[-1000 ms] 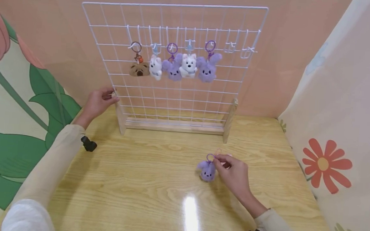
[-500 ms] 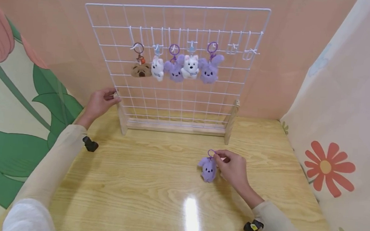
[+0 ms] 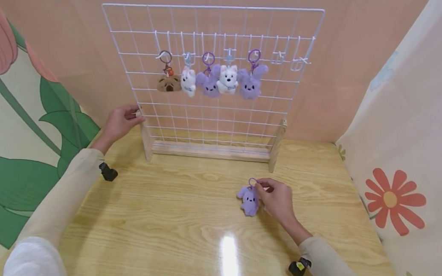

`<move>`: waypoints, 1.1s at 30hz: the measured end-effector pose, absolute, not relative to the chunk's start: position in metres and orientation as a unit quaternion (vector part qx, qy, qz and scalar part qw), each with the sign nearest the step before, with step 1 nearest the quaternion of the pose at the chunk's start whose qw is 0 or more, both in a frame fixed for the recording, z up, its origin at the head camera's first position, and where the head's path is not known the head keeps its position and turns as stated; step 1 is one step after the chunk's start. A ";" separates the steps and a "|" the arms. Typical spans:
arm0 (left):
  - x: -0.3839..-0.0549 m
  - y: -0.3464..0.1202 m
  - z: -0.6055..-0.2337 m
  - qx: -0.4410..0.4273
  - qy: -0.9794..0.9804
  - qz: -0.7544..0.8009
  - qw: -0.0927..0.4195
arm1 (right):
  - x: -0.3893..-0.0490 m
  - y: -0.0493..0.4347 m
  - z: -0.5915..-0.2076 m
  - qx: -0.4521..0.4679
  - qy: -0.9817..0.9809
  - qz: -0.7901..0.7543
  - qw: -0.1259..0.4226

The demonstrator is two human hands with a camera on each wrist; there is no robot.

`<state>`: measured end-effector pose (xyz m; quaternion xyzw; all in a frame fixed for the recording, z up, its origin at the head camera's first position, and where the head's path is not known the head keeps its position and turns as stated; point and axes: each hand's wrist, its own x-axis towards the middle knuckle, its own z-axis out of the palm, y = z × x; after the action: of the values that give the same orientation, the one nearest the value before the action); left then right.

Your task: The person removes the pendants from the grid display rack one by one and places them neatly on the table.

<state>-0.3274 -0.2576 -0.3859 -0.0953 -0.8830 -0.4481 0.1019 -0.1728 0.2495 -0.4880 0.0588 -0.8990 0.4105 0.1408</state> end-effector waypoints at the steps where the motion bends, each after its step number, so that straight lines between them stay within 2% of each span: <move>1: -0.328 -0.258 -0.386 -0.095 -0.883 -0.449 0.102 | -0.174 0.249 -0.489 0.060 -0.900 0.409 0.140; 23: -0.329 -0.259 -0.387 -0.096 -0.885 -0.444 0.097 | -0.189 0.246 -0.502 0.092 -0.918 0.372 0.099; 29: -0.329 -0.259 -0.387 -0.095 -0.885 -0.445 0.100 | -0.192 0.250 -0.491 0.099 -0.920 0.361 0.115; 33: -0.329 -0.259 -0.387 -0.095 -0.884 -0.447 0.102 | -0.197 0.251 -0.475 0.125 -0.911 0.365 0.147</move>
<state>-0.3293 -0.2594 -0.3867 -0.0948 -0.8836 -0.4472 0.1018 -0.1973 0.2514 -0.4752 0.1248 -0.9107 0.3651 0.1474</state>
